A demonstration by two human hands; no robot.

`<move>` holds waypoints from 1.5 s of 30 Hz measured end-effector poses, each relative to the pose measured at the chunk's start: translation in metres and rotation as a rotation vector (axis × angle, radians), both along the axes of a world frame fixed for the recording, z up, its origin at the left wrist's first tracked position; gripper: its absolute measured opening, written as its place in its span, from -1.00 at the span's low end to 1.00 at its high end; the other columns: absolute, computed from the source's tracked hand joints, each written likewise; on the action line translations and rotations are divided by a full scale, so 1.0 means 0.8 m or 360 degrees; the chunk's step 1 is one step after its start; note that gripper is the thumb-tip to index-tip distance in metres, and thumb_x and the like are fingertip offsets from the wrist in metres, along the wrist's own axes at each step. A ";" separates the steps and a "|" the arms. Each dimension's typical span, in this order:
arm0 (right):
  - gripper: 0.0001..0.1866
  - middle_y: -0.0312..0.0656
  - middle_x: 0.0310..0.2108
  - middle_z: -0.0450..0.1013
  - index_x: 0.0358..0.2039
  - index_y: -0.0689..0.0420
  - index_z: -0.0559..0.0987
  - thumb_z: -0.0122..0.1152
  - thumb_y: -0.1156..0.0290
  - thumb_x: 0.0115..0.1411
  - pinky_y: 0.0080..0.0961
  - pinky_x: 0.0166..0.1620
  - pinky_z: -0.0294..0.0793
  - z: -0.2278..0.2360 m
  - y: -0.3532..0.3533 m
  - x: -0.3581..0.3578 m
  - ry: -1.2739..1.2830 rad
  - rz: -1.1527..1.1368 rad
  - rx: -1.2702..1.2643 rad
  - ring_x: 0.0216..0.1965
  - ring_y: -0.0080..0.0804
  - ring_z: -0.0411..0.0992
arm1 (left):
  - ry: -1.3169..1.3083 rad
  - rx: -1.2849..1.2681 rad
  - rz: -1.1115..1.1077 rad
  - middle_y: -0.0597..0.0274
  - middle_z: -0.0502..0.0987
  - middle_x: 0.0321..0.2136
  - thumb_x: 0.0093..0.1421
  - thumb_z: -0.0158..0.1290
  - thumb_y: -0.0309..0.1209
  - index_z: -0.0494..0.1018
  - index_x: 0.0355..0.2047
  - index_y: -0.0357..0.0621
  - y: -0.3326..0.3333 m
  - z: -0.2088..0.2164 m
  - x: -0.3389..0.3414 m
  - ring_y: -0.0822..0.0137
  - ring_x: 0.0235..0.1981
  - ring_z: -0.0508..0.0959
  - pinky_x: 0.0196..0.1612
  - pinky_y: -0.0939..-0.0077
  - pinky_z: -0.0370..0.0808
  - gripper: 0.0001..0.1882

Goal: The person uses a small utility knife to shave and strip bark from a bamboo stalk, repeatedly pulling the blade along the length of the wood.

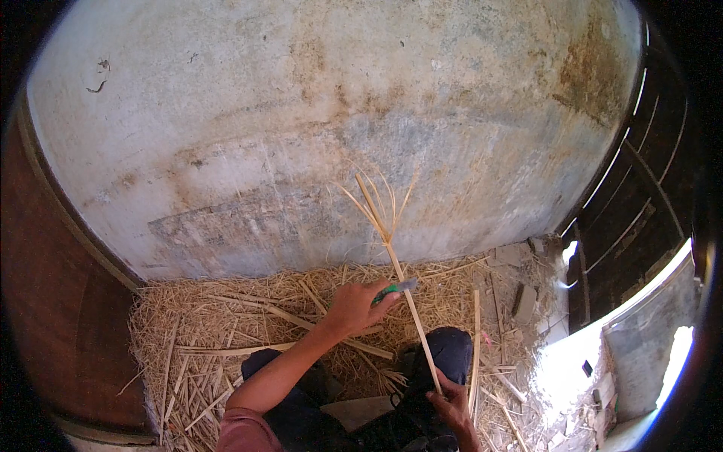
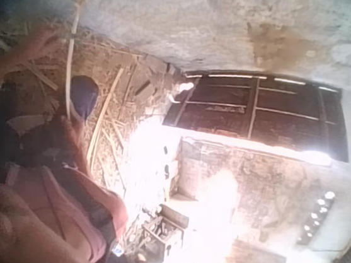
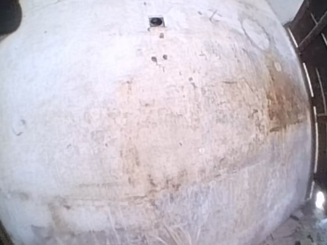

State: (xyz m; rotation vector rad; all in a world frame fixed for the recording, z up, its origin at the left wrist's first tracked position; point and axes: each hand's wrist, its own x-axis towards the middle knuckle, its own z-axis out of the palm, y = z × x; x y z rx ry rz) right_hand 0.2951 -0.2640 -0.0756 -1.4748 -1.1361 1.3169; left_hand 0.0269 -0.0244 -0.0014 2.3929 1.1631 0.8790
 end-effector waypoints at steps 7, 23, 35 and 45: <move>-0.26 -0.05 0.34 0.40 0.41 0.31 0.36 0.34 0.52 0.22 -0.38 0.39 0.19 0.012 0.000 -0.003 0.0114 0.0020 -0.0068 0.34 -0.38 0.32 | -0.0011 0.0077 0.0084 0.19 0.46 -0.78 0.46 0.08 0.02 0.65 -0.02 -0.18 0.013 0.006 -0.009 0.25 -0.79 0.47 -0.66 0.23 0.40 -0.52; -0.25 -0.07 0.39 0.33 0.41 0.41 0.33 0.28 0.55 0.20 -0.43 0.41 0.13 0.015 0.002 -0.002 0.0126 0.0064 -0.0102 0.38 -0.42 0.25 | 0.0019 0.0198 0.0009 0.17 0.50 -0.73 0.44 0.10 0.02 0.64 -0.09 -0.13 0.016 0.007 -0.018 0.23 -0.76 0.49 -0.65 0.21 0.43 -0.55; -0.32 -0.07 0.32 0.45 0.40 0.24 0.41 0.33 0.50 0.27 -0.39 0.33 0.29 0.009 0.000 0.000 0.0077 0.0045 -0.0024 0.30 -0.39 0.37 | 0.0010 0.0245 0.0281 0.14 0.50 -0.72 0.47 0.04 0.02 0.58 0.06 -0.17 0.037 -0.012 -0.024 0.23 -0.78 0.46 -0.65 0.20 0.43 -0.51; -0.28 -0.03 0.32 0.44 0.42 0.22 0.39 0.37 0.40 0.27 -0.33 0.34 0.29 0.013 0.002 -0.001 0.0044 0.0053 -0.0019 0.30 -0.35 0.37 | -0.0069 -0.0024 -0.0005 0.14 0.46 -0.74 0.48 0.02 0.04 0.58 -0.01 -0.22 0.009 0.002 -0.008 0.22 -0.78 0.46 -0.63 0.20 0.46 -0.49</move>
